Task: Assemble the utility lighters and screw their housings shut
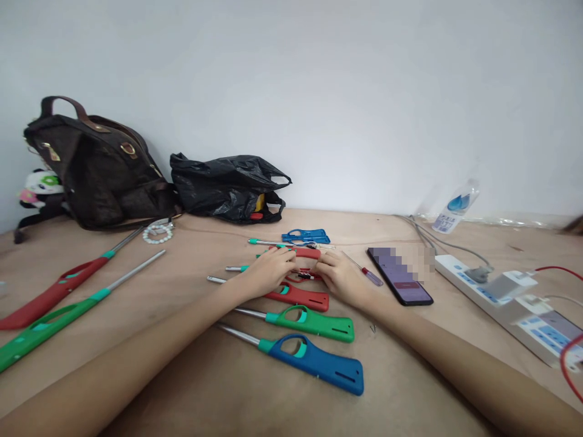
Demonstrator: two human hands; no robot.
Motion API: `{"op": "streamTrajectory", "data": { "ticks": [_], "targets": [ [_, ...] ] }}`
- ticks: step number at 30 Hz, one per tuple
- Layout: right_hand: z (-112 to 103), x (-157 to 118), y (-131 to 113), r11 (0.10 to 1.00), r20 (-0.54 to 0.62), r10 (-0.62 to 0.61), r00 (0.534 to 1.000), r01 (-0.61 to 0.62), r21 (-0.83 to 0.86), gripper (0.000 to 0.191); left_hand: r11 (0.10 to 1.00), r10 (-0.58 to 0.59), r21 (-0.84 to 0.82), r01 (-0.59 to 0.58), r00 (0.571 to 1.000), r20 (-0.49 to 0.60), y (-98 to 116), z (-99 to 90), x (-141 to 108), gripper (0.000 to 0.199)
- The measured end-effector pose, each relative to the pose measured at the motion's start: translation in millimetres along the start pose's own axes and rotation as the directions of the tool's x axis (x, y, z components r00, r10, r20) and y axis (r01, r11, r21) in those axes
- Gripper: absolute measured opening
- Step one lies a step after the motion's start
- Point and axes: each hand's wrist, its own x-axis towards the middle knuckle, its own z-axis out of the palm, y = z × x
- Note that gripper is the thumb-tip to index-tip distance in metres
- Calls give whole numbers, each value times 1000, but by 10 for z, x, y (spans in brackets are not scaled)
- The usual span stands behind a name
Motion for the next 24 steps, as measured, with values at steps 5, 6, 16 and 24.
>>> {"op": "streamTrajectory", "data": {
  "ticks": [5, 6, 16, 24],
  "targets": [
    [-5, 18, -63, 999, -17, 45, 999, -45, 16, 21, 991, -51, -123, 51, 999, 1, -20, 7, 2, 26],
    [-11, 24, -76, 998, -13, 57, 998, -57, 26, 21, 990, -54, -134, 53, 999, -1, -23, 9, 3, 26],
    [-43, 69, -72, 898, 26, 350, 936, -344, 273, 20, 961, -61, -270, 52, 998, -24, -42, 15, -11, 26],
    [-83, 57, -109, 980, 37, 181, 983, -184, 82, 17, 975, -39, -219, 28, 998, -45, -37, 27, -24, 26]
  ]
}}
